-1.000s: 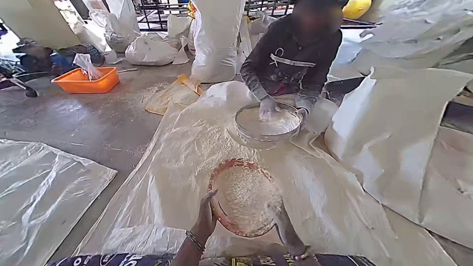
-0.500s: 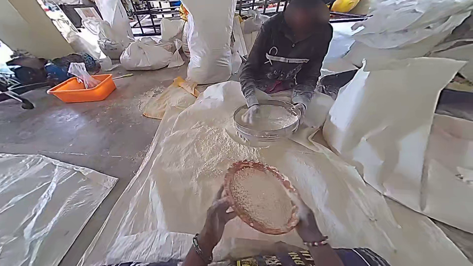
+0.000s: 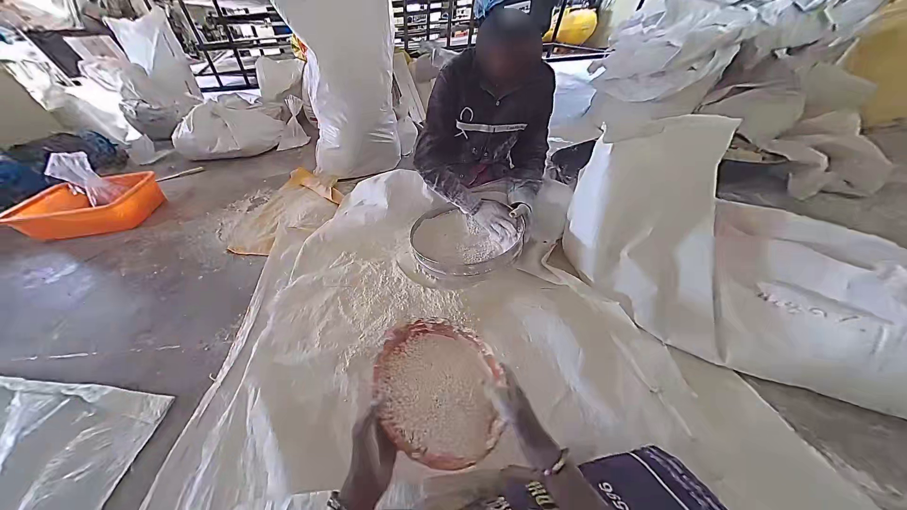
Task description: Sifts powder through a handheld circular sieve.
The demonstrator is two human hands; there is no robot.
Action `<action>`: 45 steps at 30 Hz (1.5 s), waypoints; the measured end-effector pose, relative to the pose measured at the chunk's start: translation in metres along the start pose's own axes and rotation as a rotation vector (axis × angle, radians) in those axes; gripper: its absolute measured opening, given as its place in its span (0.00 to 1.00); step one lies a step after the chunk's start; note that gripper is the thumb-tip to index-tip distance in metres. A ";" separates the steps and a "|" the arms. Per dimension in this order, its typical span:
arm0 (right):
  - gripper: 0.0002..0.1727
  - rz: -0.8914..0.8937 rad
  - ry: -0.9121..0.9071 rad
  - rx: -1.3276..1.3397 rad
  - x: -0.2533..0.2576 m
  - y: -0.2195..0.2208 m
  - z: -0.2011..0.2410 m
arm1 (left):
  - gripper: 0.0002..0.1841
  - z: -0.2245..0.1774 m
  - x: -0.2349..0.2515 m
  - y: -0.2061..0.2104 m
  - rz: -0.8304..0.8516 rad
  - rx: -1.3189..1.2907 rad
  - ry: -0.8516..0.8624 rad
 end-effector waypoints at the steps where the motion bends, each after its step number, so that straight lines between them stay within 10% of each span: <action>1: 0.33 -0.028 0.061 0.074 0.005 -0.008 -0.002 | 0.23 0.000 -0.004 0.005 0.120 -0.021 -0.008; 6: 0.47 0.046 0.008 -0.049 -0.016 0.015 -0.001 | 0.19 -0.003 0.010 -0.014 -0.175 0.059 0.041; 11: 0.33 0.006 0.058 0.058 0.002 -0.010 0.002 | 0.25 0.002 -0.004 0.002 0.133 -0.005 -0.027; 15: 0.47 0.060 -0.014 -0.088 -0.014 0.014 0.003 | 0.22 0.003 0.010 -0.016 -0.144 0.074 0.019; 20: 0.28 -0.109 0.122 0.177 0.006 -0.022 -0.005 | 0.25 0.007 -0.002 0.002 0.167 0.052 -0.068; 24: 0.42 -0.011 0.009 0.054 -0.012 0.007 0.002 | 0.22 0.008 0.008 -0.007 -0.048 0.096 -0.011; 29: 0.28 -0.062 0.092 0.191 0.008 -0.024 -0.003 | 0.28 0.007 -0.004 0.003 0.166 0.097 -0.086; 33: 0.45 0.045 0.052 0.057 -0.010 0.010 -0.002 | 0.22 0.006 0.010 -0.009 -0.086 0.087 0.043; 38: 0.28 -0.056 0.147 0.175 0.008 -0.022 -0.003 | 0.28 0.005 -0.004 0.004 0.160 0.089 -0.049; 43: 0.44 0.041 0.079 0.048 -0.008 0.007 -0.001 | 0.21 0.004 0.006 -0.006 -0.074 0.085 0.017; 45: 0.33 -0.012 0.099 0.112 0.002 -0.007 -0.002 | 0.22 0.002 -0.003 0.002 0.035 0.096 -0.044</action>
Point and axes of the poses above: each hand's wrist, its own x-axis towards the middle knuckle, its own y-axis out of the palm, z = x × y, the point moved 6 cm from there along x, towards the middle knuckle, and after that the axes turned 13 degrees about y, right-handed, at the moved point
